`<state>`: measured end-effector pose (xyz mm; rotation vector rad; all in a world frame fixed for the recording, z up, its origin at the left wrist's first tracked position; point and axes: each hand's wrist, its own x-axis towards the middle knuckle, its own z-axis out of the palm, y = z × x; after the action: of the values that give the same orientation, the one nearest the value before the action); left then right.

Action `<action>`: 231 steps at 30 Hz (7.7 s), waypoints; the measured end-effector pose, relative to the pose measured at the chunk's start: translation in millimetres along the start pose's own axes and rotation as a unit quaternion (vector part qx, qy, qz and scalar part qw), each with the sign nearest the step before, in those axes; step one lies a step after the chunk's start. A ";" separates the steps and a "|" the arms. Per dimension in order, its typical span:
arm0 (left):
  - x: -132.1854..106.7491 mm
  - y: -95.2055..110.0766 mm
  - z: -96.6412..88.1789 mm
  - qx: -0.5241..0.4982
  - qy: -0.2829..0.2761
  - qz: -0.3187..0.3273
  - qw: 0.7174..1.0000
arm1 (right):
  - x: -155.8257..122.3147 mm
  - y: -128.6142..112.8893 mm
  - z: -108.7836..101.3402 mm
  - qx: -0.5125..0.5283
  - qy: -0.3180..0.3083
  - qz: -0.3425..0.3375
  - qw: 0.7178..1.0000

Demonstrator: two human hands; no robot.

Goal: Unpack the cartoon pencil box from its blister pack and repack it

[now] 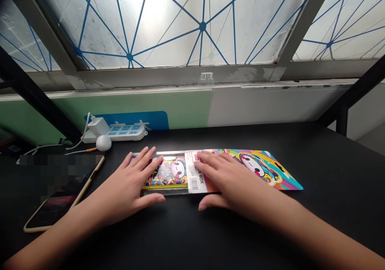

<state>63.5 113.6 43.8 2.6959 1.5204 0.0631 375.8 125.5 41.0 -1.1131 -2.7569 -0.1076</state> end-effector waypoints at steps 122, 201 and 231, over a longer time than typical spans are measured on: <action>4.3 -16.7 0.4 -0.051 0.072 0.025 0.996 | 68.7 30.1 -4.8 0.215 -0.056 0.091 0.971; -118.1 9.7 38.1 -0.258 0.126 -0.143 0.947 | -44.5 -58.0 13.8 0.316 0.223 0.321 0.865; -110.1 3.8 37.3 -0.224 0.186 -0.098 0.952 | -69.5 -62.7 32.0 0.152 0.195 0.149 0.957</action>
<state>12.0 16.6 5.3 2.2445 1.6067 0.8401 377.5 37.1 -3.2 -1.2475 -2.1477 0.1205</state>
